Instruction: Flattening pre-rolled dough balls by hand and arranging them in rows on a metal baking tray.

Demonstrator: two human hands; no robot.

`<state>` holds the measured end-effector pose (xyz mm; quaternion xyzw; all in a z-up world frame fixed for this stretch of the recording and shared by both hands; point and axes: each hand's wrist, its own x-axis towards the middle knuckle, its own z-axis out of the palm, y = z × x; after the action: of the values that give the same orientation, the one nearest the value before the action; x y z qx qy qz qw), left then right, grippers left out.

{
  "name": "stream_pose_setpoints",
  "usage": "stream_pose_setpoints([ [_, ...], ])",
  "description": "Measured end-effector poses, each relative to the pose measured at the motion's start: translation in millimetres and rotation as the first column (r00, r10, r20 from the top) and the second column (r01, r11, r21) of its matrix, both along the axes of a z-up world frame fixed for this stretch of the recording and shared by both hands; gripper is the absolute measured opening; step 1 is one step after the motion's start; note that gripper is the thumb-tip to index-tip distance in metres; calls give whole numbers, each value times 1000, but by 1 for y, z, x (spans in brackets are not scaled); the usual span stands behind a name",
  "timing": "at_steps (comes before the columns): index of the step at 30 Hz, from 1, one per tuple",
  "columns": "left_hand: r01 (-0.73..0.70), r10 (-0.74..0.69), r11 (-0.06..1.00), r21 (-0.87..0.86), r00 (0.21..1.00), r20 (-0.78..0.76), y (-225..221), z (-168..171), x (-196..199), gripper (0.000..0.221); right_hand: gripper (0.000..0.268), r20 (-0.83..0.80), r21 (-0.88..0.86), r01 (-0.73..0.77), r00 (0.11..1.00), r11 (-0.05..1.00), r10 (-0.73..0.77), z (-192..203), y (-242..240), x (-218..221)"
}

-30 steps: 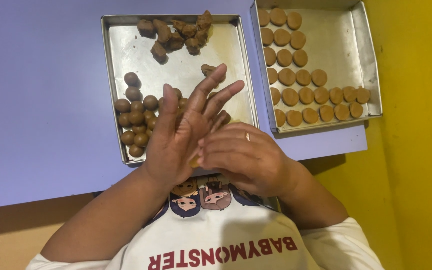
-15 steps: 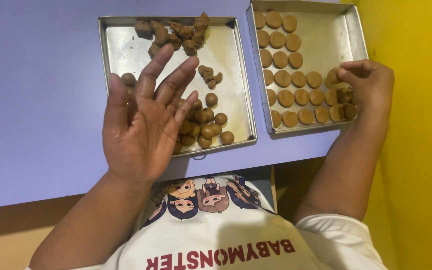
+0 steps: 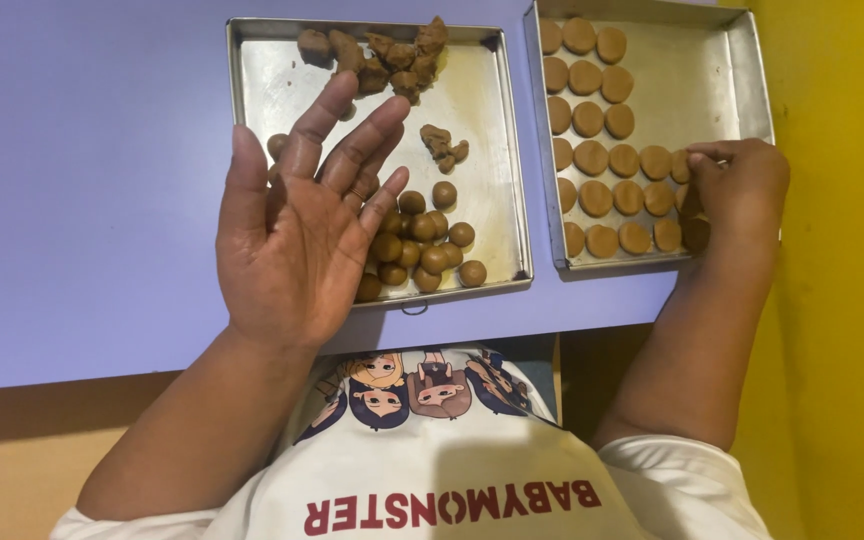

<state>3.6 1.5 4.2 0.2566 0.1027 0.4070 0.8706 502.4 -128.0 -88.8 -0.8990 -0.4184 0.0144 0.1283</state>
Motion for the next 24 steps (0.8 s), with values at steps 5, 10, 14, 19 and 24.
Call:
stream_pose_setpoints([
  [5, -20, 20, 1000, -1, 1000, 1, 2, -3, 1, 68, 26, 158, 310, -406, 914, 860, 374, 55, 18, -126],
  [10, -34, 34, 999, -5, 999, 20, 3, -6, 3, 67, 39, -179, 216, -749, 600, 626, 780, 70, 32, -234],
  [14, -47, 46, 999, 22, 998, 38, 2, -7, -3, 64, 38, -178, 37, -789, 599, 614, 780, 49, 33, -255],
  [19, -59, 57, 997, 49, 997, 57, 3, -9, -2, 62, 30, -233, 123, -755, 609, 644, 758, 47, 30, -251],
  [24, -35, 34, 998, 53, 999, 33, -2, -16, 10, 63, 28, -238, 399, -571, 691, 717, 683, 71, 23, -270],
])
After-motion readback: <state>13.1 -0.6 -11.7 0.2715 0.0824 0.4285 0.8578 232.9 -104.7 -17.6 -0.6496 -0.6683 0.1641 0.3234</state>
